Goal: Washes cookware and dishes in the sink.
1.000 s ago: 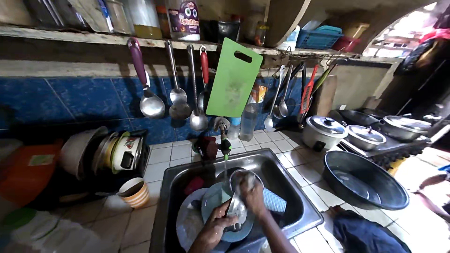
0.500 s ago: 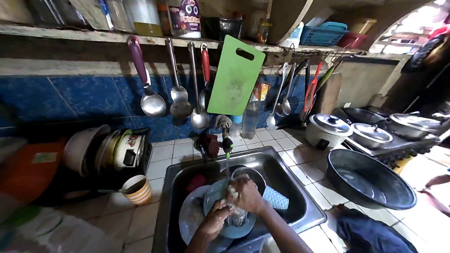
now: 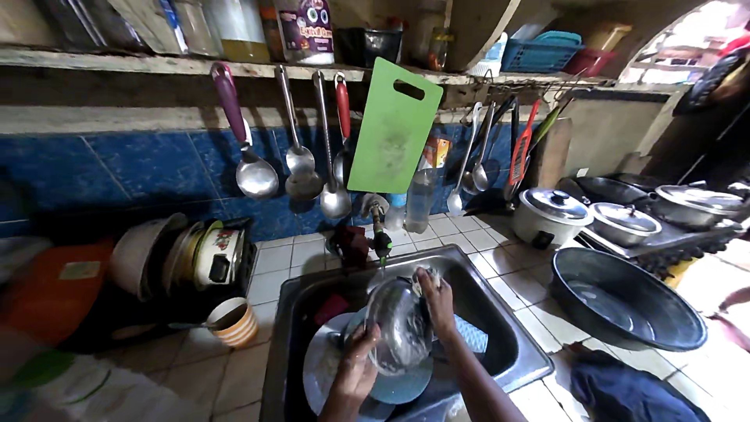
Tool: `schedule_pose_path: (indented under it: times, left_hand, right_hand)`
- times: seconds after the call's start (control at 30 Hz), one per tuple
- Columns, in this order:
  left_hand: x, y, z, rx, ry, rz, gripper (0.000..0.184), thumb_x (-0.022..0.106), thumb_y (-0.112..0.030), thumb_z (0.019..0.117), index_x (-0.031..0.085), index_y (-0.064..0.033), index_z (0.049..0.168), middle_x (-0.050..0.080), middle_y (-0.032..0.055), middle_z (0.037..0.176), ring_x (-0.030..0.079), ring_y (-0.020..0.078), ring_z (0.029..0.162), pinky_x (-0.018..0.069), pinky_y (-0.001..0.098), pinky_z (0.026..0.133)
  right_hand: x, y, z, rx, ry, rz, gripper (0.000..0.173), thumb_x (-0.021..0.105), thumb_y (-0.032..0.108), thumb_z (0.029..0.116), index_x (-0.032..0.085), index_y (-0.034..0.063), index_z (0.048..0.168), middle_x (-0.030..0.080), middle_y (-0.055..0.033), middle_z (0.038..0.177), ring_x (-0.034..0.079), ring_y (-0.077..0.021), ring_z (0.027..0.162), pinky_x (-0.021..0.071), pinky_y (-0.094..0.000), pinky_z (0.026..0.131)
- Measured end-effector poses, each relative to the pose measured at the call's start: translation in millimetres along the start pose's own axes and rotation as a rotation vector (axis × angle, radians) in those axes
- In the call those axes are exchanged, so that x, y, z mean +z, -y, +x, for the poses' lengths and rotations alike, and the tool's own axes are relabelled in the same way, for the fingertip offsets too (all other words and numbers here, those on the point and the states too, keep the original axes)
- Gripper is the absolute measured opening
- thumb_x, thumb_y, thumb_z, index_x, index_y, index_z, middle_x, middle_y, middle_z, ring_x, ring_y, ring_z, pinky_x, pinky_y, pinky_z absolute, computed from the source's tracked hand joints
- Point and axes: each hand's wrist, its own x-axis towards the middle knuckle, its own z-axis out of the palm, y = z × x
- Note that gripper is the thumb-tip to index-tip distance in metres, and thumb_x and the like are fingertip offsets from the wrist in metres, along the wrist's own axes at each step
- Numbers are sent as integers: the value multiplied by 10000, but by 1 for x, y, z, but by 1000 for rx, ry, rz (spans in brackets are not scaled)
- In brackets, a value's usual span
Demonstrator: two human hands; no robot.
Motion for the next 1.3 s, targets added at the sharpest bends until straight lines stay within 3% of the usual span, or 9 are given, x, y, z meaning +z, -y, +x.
schedule_pose_path:
  times: [0.2, 0.4, 0.57, 0.7, 0.8, 0.87, 1.03, 1.17, 1.3]
  left_hand:
    - [-3, -1, 25, 77, -67, -187, 182, 511, -47, 971, 599, -32, 1130, 728, 63, 954, 720, 147, 865, 627, 352, 792]
    - [-42, -51, 27, 172, 285, 839, 255, 608, -122, 977, 685, 38, 1160, 731, 64, 1028, 685, 82, 961, 562, 300, 926]
    - [-68, -89, 108, 53, 110, 1730, 334, 506, -133, 1062, 635, 36, 1320, 661, 292, 1238, 609, 453, 1208, 423, 608, 1073]
    - [-90, -90, 160, -1, -48, 1974, 340, 485, -97, 1055, 620, -13, 1355, 635, 296, 1291, 570, 485, 1259, 411, 632, 1070]
    - [-99, -57, 176, 327, -132, 1966, 466, 544, 11, 986, 570, -62, 1445, 558, 255, 1446, 480, 484, 1370, 335, 644, 1134]
    - [-85, -19, 171, 472, 58, 1872, 535, 564, 32, 959, 518, -44, 1487, 420, 262, 1565, 351, 512, 1453, 294, 693, 1132]
    - [-35, 68, 123, 146, 902, 1783, 336, 533, 86, 966, 644, 83, 1283, 566, 253, 1436, 384, 412, 1468, 104, 533, 1276]
    - [-14, 86, 113, 52, 984, 1941, 279, 484, 6, 1026, 653, 99, 1226, 631, 299, 1296, 533, 455, 1320, 321, 524, 1193]
    - [16, 74, 103, 100, 1060, 1833, 248, 540, -21, 1002, 669, 61, 1197, 671, 275, 1213, 610, 444, 1206, 390, 583, 1115]
  right_hand:
    - [41, -27, -65, -455, -14, -15, 423, 620, 171, 964, 615, -117, 1275, 664, -224, 1282, 653, -224, 1193, 519, -369, 1054]
    - [-11, -21, -2, 14, -85, -149, 390, 540, 309, 1058, 680, -54, 1091, 677, -124, 845, 646, -185, 767, 549, -429, 766]
    - [-47, -31, -4, 109, -183, 97, 318, 551, 250, 1057, 601, -44, 1166, 578, -18, 742, 526, -64, 571, 490, -255, 550]
    - [-70, -29, 0, 194, -264, 242, 299, 543, 256, 1062, 562, -3, 1211, 588, -29, 739, 541, -89, 540, 490, -250, 498]
    - [-85, -34, 1, 231, -265, 317, 306, 519, 259, 1073, 541, 6, 1245, 612, -42, 774, 573, -103, 573, 513, -261, 516]
    - [-90, -35, 1, 263, -284, 337, 307, 487, 260, 1083, 523, 15, 1265, 627, -52, 814, 598, -113, 599, 529, -271, 528]
    - [-85, -27, -5, 349, -268, 358, 305, 438, 235, 1097, 491, 22, 1309, 631, -73, 864, 618, -135, 651, 536, -299, 564]
    - [-94, -22, -13, 301, -233, 386, 274, 451, 189, 1092, 492, 22, 1305, 618, -55, 804, 588, -119, 595, 512, -274, 521]
    - [-103, -22, -13, 229, -276, 413, 334, 484, 169, 1080, 464, 34, 1386, 617, -55, 838, 600, -108, 621, 528, -266, 544]
